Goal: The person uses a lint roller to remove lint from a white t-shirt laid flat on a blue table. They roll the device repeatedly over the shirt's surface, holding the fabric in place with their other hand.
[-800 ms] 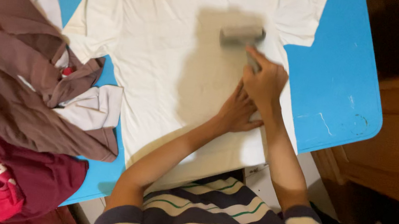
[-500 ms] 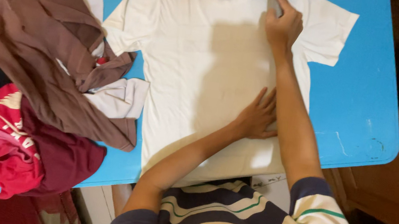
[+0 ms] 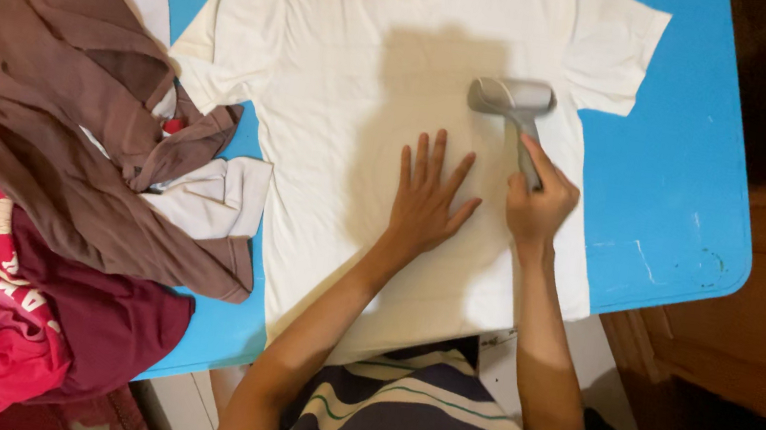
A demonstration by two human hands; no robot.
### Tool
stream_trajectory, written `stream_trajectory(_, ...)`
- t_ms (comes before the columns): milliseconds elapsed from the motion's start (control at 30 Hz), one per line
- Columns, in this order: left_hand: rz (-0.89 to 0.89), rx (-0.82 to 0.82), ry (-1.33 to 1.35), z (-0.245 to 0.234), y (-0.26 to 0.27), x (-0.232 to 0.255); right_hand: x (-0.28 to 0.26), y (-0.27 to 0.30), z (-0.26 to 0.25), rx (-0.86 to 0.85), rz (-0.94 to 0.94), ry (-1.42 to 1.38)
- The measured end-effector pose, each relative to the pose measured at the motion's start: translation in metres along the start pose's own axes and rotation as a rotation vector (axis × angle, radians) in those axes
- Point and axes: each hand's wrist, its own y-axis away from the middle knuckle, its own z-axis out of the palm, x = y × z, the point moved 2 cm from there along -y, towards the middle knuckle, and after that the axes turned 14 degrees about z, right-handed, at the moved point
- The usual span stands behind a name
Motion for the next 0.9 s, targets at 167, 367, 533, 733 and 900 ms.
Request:
stream_trajectory(167, 0.003, -0.026, -0.04, 0.002, 0.004, -0.001, -0.005, -0.074, 0.053, 0.025, -0.08, 0.043)
stream_trajectory(367, -0.015, -0.046, -0.039, -0.001, 0.006, 0.001, -0.023, -0.189, 0.093, -0.004, -0.172, 0.098)
stream_trajectory(533, -0.042, 0.035, 0.063, -0.02, 0.005, -0.005, -0.038, -0.154, 0.068, -0.185, 0.067, -0.12)
stream_trajectory(733, -0.115, 0.077, -0.055, -0.042, 0.023, -0.019, -0.036, 0.013, 0.019, -0.161, 0.093, -0.235)
stream_trajectory(900, -0.116, 0.011, -0.074, -0.04, 0.027, -0.016, -0.037, 0.066, 0.01, -0.185, 0.139, -0.035)
